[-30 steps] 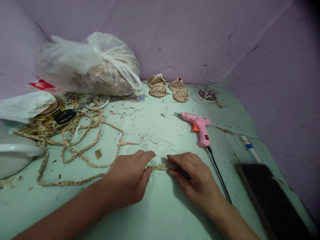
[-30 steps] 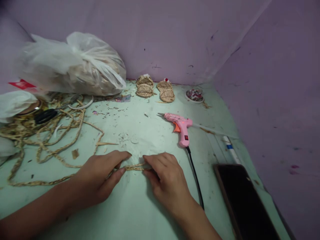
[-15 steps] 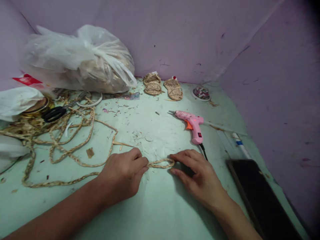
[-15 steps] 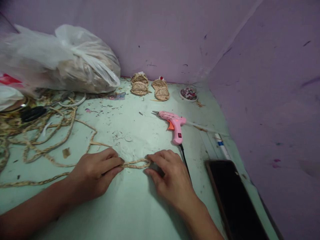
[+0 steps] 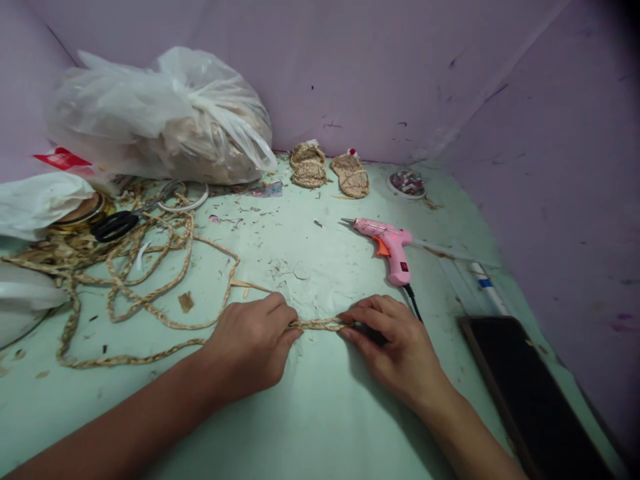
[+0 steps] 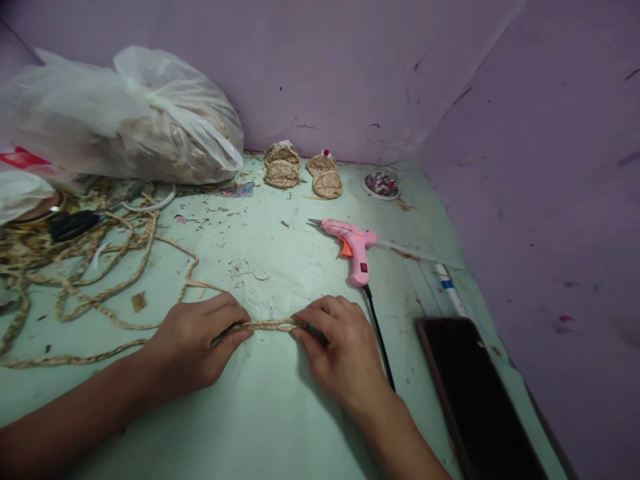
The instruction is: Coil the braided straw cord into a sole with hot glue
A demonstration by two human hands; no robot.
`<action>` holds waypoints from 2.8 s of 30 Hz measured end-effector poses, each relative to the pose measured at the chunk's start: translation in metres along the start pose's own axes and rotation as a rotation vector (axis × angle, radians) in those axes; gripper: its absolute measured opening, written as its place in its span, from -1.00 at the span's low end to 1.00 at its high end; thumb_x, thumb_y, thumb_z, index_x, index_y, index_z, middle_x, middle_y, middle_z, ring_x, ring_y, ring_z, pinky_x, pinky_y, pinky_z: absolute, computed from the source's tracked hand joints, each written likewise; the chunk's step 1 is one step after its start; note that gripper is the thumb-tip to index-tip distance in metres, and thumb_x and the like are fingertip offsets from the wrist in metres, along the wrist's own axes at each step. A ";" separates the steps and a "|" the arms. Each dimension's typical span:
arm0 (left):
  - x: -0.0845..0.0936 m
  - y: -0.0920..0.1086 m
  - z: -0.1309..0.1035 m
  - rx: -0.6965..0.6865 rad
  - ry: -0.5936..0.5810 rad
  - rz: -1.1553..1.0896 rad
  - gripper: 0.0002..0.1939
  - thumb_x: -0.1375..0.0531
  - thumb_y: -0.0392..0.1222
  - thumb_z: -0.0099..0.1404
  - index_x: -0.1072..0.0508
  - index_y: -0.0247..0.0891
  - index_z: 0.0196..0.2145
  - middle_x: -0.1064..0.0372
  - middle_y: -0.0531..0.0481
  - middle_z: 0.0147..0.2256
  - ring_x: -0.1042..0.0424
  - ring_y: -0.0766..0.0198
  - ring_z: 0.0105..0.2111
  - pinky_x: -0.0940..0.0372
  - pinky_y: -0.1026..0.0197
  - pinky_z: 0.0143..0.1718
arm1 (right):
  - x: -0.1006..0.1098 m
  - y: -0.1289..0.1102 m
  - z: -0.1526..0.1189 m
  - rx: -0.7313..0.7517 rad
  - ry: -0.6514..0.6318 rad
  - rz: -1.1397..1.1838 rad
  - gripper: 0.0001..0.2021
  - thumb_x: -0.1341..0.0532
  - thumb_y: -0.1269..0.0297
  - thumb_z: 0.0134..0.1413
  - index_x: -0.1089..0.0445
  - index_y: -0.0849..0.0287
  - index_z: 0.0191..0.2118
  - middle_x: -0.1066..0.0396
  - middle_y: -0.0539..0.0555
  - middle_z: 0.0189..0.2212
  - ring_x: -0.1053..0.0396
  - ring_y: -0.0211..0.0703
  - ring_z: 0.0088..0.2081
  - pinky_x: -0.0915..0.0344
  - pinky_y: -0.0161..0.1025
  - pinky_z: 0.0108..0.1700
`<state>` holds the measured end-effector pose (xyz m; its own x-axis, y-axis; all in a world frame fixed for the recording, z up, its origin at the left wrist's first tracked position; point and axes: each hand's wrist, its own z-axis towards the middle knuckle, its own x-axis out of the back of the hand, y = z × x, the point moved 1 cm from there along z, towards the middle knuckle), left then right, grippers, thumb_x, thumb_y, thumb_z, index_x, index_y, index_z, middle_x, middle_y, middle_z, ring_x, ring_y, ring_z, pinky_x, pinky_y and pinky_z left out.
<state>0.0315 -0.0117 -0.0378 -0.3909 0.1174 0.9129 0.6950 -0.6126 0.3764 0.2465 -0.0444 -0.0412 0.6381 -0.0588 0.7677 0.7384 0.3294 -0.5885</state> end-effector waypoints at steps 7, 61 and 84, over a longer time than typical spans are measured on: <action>0.001 0.000 0.002 -0.018 0.010 -0.021 -0.77 -0.02 -0.20 0.26 -0.45 -0.25 -0.42 -0.32 0.00 -0.50 -0.38 0.22 -0.52 -0.22 0.20 -0.54 | 0.000 -0.004 0.000 -0.018 0.025 -0.010 -0.91 -0.21 0.36 0.06 -0.48 0.15 -0.35 -0.42 0.07 -0.44 -0.32 -0.11 -0.38 -0.23 -0.16 -0.34; 0.004 0.024 0.012 -0.146 0.124 0.000 -0.87 -0.08 -0.32 0.17 -0.42 -0.30 -0.44 -0.32 -0.10 -0.44 -0.27 0.16 -0.38 -0.19 -0.04 -0.25 | -0.008 -0.017 0.009 0.000 0.038 -0.043 -0.85 -0.18 0.45 0.02 -0.50 0.15 -0.38 -0.44 0.09 -0.43 -0.32 -0.12 -0.38 -0.23 -0.14 -0.32; -0.004 0.024 0.019 -0.078 0.136 -0.003 -0.80 -0.02 -0.34 0.16 -0.41 -0.27 -0.50 -0.29 -0.02 -0.52 -0.27 0.24 -0.45 -0.08 -0.16 -0.02 | 0.010 -0.003 0.004 -0.124 -0.094 -0.018 -0.81 -0.13 0.50 0.03 -0.42 0.11 -0.31 -0.42 0.05 -0.39 -0.33 -0.12 -0.35 -0.26 -0.14 -0.28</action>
<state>0.0610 -0.0122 -0.0290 -0.4748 0.0160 0.8799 0.6467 -0.6718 0.3612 0.2502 -0.0423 -0.0304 0.6058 0.0264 0.7952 0.7745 0.2096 -0.5969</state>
